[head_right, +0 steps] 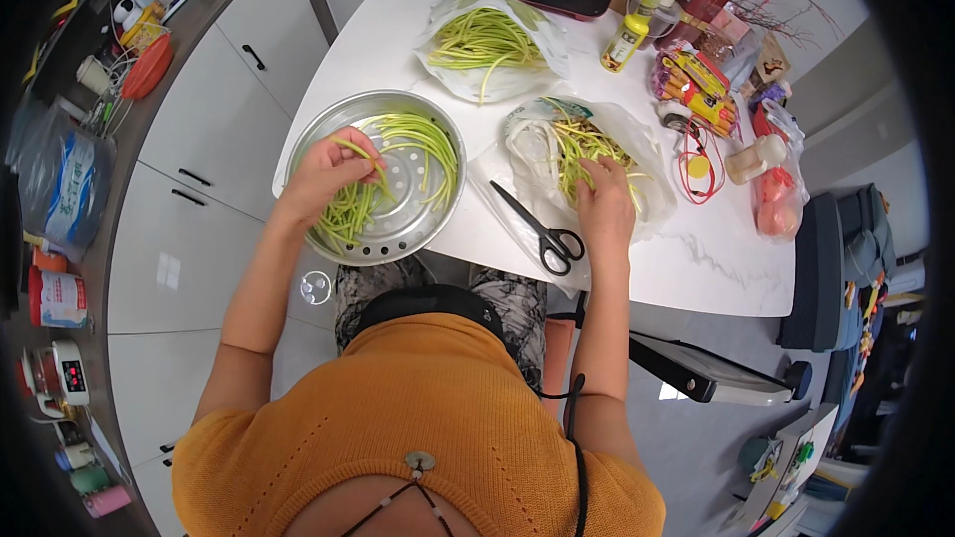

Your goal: The person peels long green vegetables by hand, removing thin strips from the stalks and placing the prepared pieces into a metal basin.

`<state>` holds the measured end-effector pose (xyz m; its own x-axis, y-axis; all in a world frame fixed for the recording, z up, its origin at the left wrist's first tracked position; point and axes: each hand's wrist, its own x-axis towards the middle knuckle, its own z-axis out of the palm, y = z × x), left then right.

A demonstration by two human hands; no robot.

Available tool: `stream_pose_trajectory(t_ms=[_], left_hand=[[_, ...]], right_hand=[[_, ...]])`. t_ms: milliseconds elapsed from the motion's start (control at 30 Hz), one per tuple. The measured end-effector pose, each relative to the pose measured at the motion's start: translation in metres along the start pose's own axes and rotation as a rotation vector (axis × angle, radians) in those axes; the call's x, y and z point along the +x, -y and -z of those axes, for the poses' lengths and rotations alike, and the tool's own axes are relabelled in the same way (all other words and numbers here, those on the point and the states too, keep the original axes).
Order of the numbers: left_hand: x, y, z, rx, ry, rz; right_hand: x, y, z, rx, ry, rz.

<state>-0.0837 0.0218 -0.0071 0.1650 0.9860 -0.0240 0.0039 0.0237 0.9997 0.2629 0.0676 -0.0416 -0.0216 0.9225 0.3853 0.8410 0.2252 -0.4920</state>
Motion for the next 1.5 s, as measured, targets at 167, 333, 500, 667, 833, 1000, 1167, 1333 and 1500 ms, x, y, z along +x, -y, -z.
stream_pose_trajectory(t_ms=[167, 333, 500, 667, 833, 1000, 1167, 1333, 1500], left_hand=[[0.004, 0.002, 0.01, 1.32, -0.027, -0.358], [0.011, 0.016, 0.006, 1.507, 0.26, -0.348], [0.048, 0.019, -0.011, 1.407, 0.152, -0.37], [0.082, 0.058, -0.014, 1.463, 0.135, -0.283], [0.084, 0.059, -0.018, 1.486, 0.127, -0.286], [0.07, 0.045, -0.013, 1.415, -0.002, -0.376], [0.044, -0.003, -0.015, 1.22, -0.207, -0.351], [0.022, -0.026, -0.02, 0.984, -0.392, -0.459], [0.013, -0.034, -0.027, 0.91, -0.419, -0.492]], right_hand=[[0.002, 0.009, -0.003, 0.124, -0.014, -0.021], [0.005, 0.021, -0.006, 0.217, -0.003, 0.029], [0.004, 0.019, -0.008, 0.322, -0.006, 0.072], [0.001, 0.027, -0.011, 0.394, 0.057, -0.012], [-0.003, 0.022, -0.012, 0.393, 0.067, -0.011], [-0.005, 0.023, -0.012, 0.445, 0.068, -0.026], [-0.01, 0.044, -0.015, 0.557, 0.146, -0.074], [-0.013, 0.069, -0.014, 0.805, 0.507, -0.149], [-0.012, 0.089, -0.01, 1.148, 0.663, -0.164]])
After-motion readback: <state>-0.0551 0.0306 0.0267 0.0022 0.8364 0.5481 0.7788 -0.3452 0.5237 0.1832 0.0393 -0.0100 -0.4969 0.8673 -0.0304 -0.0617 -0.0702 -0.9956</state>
